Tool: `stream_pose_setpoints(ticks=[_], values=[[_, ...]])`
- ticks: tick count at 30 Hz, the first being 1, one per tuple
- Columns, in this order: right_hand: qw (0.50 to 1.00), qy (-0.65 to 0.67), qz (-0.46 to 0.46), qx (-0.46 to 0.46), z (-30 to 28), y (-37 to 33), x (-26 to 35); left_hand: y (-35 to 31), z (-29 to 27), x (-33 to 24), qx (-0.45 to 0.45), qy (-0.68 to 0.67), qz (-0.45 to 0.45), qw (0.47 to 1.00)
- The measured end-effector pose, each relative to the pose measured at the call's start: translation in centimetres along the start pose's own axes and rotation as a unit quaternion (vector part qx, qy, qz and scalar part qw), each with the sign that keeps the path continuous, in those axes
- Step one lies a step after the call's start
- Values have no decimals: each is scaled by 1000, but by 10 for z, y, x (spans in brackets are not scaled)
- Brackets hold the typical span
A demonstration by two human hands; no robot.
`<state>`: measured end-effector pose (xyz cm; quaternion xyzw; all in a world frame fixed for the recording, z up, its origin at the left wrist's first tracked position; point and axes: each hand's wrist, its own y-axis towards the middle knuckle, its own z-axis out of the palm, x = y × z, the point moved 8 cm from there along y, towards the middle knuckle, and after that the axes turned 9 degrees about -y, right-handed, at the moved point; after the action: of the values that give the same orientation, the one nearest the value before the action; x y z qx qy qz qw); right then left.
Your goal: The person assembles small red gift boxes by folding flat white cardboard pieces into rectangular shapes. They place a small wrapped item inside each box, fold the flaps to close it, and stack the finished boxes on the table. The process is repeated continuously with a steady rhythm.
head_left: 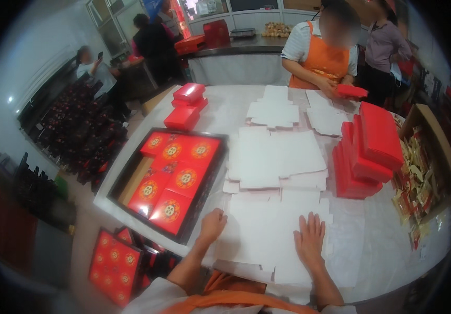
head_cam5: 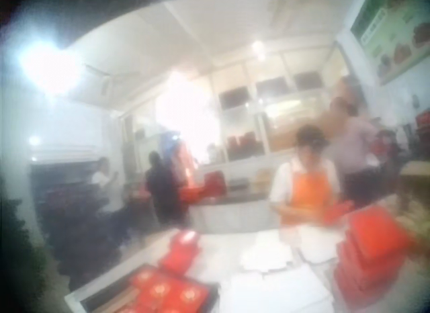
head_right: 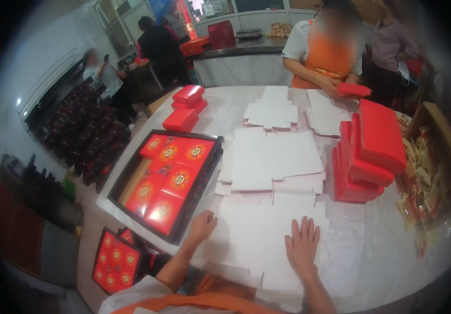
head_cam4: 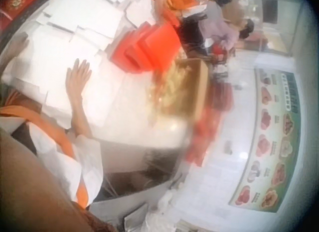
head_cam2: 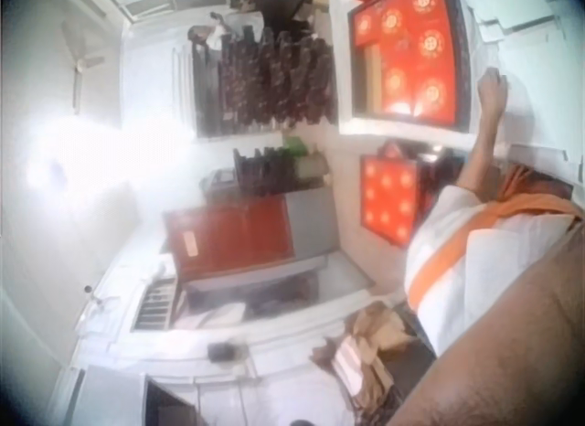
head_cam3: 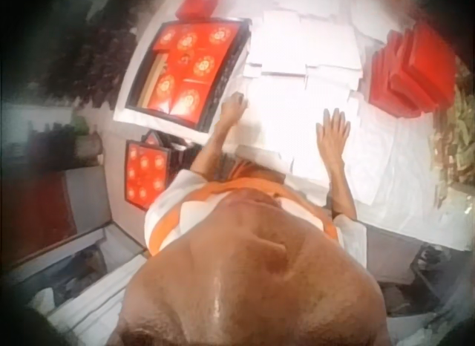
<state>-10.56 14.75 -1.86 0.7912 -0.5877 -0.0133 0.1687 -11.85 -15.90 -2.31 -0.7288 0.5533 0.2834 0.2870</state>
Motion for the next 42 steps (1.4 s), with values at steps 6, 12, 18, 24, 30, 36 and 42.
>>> stream_pose_setpoints(ticks=[6, 12, 18, 24, 30, 36, 42], values=[[997, 69, 6, 21, 2, 1, -12, -24, 5, -27, 114, -456, -141, 871], [982, 175, 71, -26, -27, 3, -42, -60, -9, -37, 161, -513, -193, 821], [792, 539, 285, 42, -41, -2, -85, -53, -43, -33, 125, -638, -130, 749], [753, 545, 327, 171, -50, -14, -60, -42, -34, -35, 151, -495, -43, 854], [786, 502, 288, 219, -36, -19, -49, -49, -12, -104, 329, -564, 130, 746], [789, 479, 268, 275, -23, -12, -24, -41, -13, -162, 455, -287, 443, 717], [776, 512, 188, 318, -35, -12, 8, 5, 32, -129, 369, -246, 153, 883]])
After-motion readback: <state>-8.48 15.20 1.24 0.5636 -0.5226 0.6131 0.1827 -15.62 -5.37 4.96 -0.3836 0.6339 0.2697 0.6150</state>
